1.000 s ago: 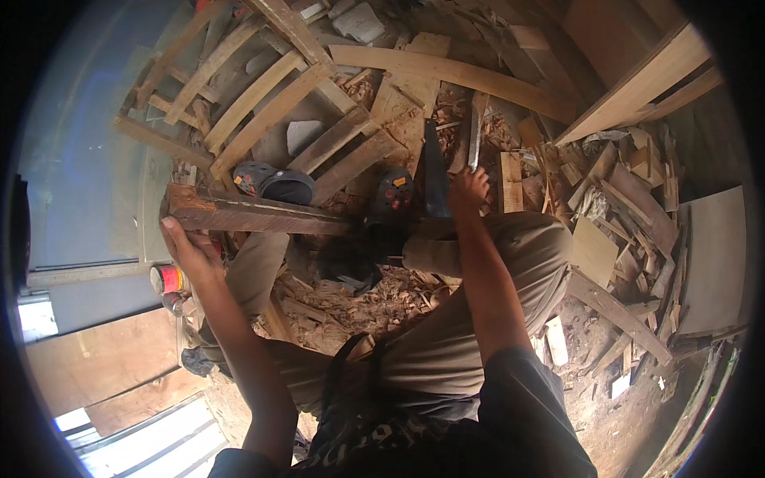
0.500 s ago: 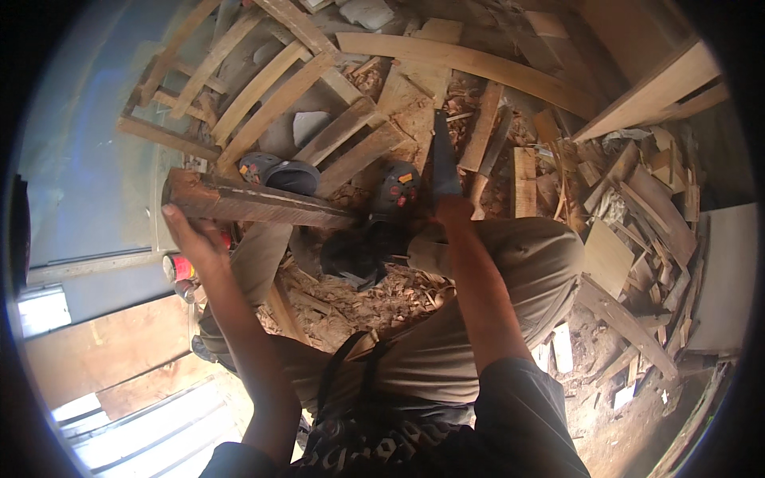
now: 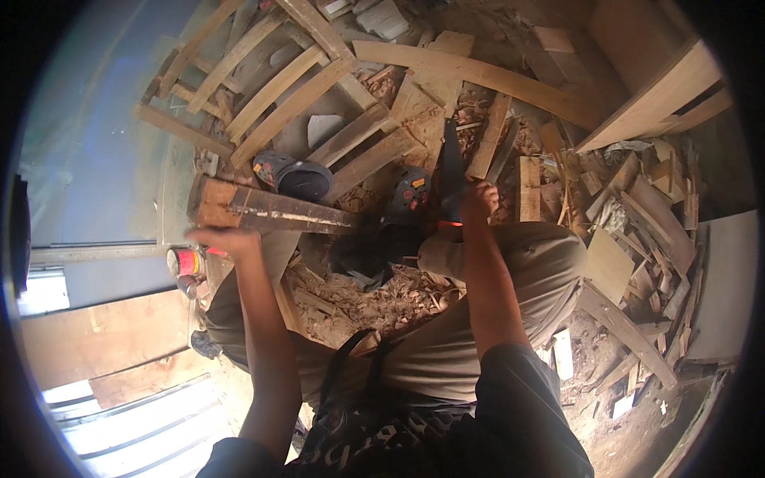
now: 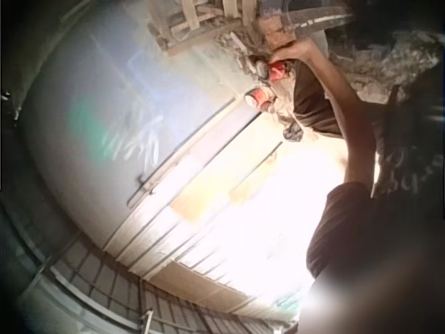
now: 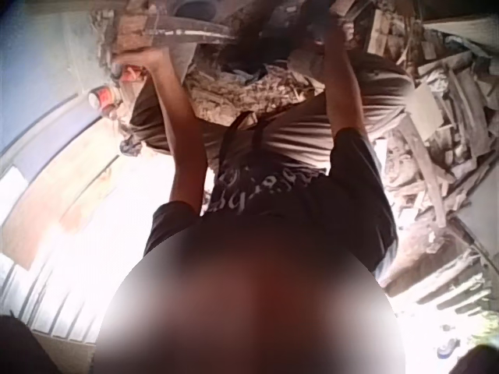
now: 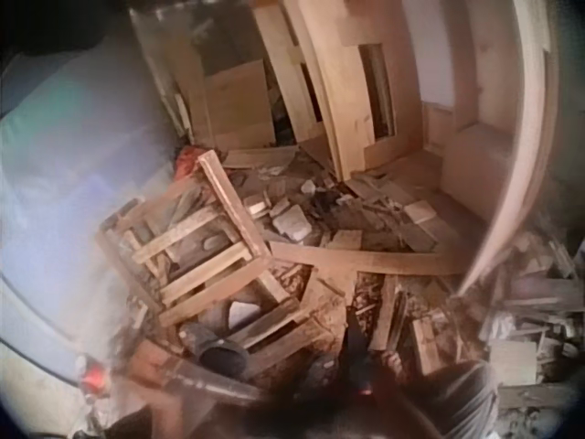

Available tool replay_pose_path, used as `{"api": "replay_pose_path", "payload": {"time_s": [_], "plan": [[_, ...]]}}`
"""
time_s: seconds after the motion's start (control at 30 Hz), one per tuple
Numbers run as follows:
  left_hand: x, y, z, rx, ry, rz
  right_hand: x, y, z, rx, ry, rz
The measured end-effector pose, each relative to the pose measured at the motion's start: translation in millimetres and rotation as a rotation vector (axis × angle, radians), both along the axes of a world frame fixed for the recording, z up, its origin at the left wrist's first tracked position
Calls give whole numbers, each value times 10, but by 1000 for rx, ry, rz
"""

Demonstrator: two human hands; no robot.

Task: The person sits on the floor and uses a hand saw to cut small wood pieces, then uses a metal file to smooth and shape the cut edges. The person repeatedly picks up pieces, files them, and places them back down.

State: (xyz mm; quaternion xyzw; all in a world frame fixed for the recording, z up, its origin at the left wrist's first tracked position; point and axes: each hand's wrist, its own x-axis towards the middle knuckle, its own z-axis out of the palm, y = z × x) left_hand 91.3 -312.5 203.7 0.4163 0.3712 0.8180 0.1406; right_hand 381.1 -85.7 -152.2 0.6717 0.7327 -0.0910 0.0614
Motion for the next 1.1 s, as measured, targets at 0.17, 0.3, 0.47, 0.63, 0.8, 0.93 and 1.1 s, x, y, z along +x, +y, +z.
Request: {"api": "replay_pose_path", "payload": {"time_s": [0.17,0.3,0.47,0.63,0.8,0.93,1.1], "plan": [[366,-224,-246,-327,221,630,-77,-133,424,-364,86,343],[649,-356,-517,-298,220,633,-88,-272,623,-710,53,345],[788,-422,-721,-553,176,544,-142,-292,292,-796,-18,515],[794,-452,-739,-708,-7,556,-230,-268,-325,-841,158,712],[557,-269,-494,-476,27,640,-234,-251,-352,-864,278,713],[352,-155,-18,-100,-100,542,-200,-232,35,-776,137,868],[69,-224,676,-122,82,719,-121,-215,429,-679,76,934]]}}
